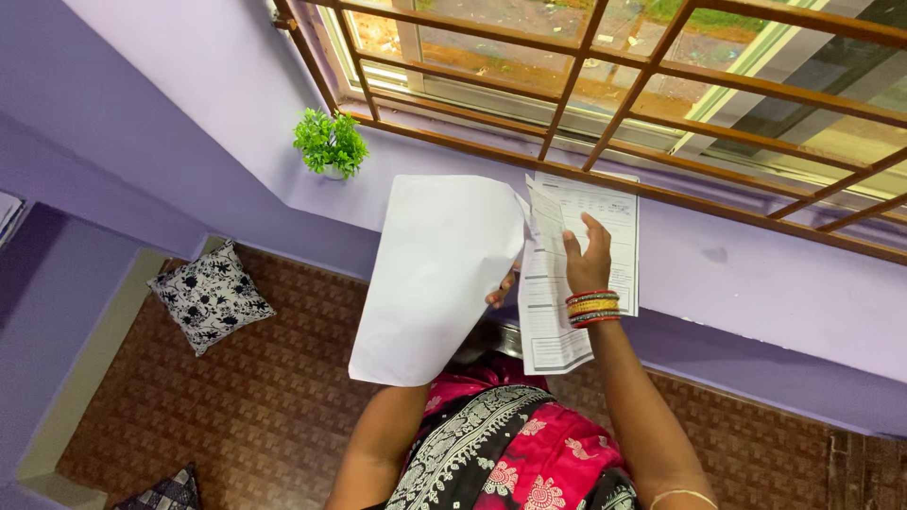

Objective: The person picks up various papers and brochures from the floor, aligns them into a neat stack, and places the stack onto a shelf next to some flowers.

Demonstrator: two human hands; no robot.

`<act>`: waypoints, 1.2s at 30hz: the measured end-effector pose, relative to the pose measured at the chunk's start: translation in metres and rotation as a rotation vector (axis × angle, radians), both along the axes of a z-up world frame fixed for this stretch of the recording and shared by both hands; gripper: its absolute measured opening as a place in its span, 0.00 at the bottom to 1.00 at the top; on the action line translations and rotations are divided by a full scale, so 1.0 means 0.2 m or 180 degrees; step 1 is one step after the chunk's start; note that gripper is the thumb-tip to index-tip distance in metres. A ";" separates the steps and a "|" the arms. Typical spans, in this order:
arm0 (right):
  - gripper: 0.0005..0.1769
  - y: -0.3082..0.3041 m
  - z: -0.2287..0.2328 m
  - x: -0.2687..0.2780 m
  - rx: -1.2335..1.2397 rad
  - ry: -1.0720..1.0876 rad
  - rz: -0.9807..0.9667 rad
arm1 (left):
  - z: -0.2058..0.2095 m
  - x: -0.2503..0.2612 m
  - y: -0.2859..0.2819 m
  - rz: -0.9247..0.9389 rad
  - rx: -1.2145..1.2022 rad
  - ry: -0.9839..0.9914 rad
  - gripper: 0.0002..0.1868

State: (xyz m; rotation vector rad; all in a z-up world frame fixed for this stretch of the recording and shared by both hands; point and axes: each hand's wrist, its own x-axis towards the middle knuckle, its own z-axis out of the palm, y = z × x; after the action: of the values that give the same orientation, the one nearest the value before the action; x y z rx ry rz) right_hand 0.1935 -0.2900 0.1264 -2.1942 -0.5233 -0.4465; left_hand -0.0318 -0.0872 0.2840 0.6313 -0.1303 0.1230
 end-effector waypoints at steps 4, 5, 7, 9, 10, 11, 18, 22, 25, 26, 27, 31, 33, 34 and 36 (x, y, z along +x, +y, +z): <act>0.31 0.09 0.41 -0.19 0.1053 0.0785 0.0682 | 0.04 0.04 -0.09 -0.0302 0.0068 0.0139 0.25; 0.33 0.11 0.50 -0.19 0.0825 0.0634 0.0635 | 0.03 0.07 -0.11 -0.0352 0.0153 0.0186 0.26; 0.30 0.10 0.62 -0.21 0.0816 0.0769 0.0745 | 0.04 0.13 -0.14 -0.0331 0.0387 0.0250 0.26; 0.27 0.09 0.66 -0.20 0.0802 0.0910 0.0882 | 0.05 0.15 -0.12 -0.0565 0.0242 0.0016 0.27; 0.23 0.08 0.64 -0.19 0.0723 0.0810 0.1031 | 0.06 0.15 -0.11 -0.0793 0.0082 -0.0188 0.28; 0.20 0.07 0.62 -0.19 0.0633 0.0724 0.1188 | 0.06 0.11 -0.09 -0.0779 0.0068 -0.0181 0.28; 0.14 0.00 0.65 -0.06 0.2259 0.1594 0.1167 | -0.12 0.06 -0.02 0.0439 0.0661 0.0193 0.33; 0.13 -0.08 0.79 -0.08 0.3168 0.2468 0.1463 | -0.20 0.06 0.07 0.0642 0.0536 0.0275 0.34; 0.13 -0.10 0.87 -0.13 0.3462 0.2671 0.1710 | -0.17 0.04 0.16 0.0781 0.0424 0.0305 0.35; 0.12 -0.10 0.89 -0.14 0.3461 0.2652 0.1992 | -0.16 0.02 0.18 0.0820 0.0389 0.0323 0.35; 0.12 -0.08 0.92 -0.16 0.3460 0.2649 0.1994 | -0.16 0.00 0.20 0.0901 0.0346 0.0369 0.35; 0.10 -0.05 1.00 -0.23 0.3554 0.2896 0.2026 | -0.27 -0.09 0.30 0.1506 0.0177 0.0686 0.36; 0.10 -0.06 1.04 -0.25 0.3616 0.2807 0.2156 | -0.28 -0.05 0.51 0.2087 -0.0073 0.0875 0.37; 0.10 -0.09 1.06 -0.25 0.3732 0.2678 0.2144 | -0.27 -0.02 0.65 0.2419 -0.0273 0.0946 0.37; 0.10 -0.13 1.09 -0.26 0.3870 0.2504 0.2128 | -0.23 -0.04 0.84 0.3207 -0.0581 0.1131 0.38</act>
State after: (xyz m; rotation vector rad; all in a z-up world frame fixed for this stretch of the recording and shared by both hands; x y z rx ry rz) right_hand 0.1424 -0.3167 0.3436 -0.8017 -0.3438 0.4009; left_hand -0.0396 0.0799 0.2373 0.4777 0.5518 0.9770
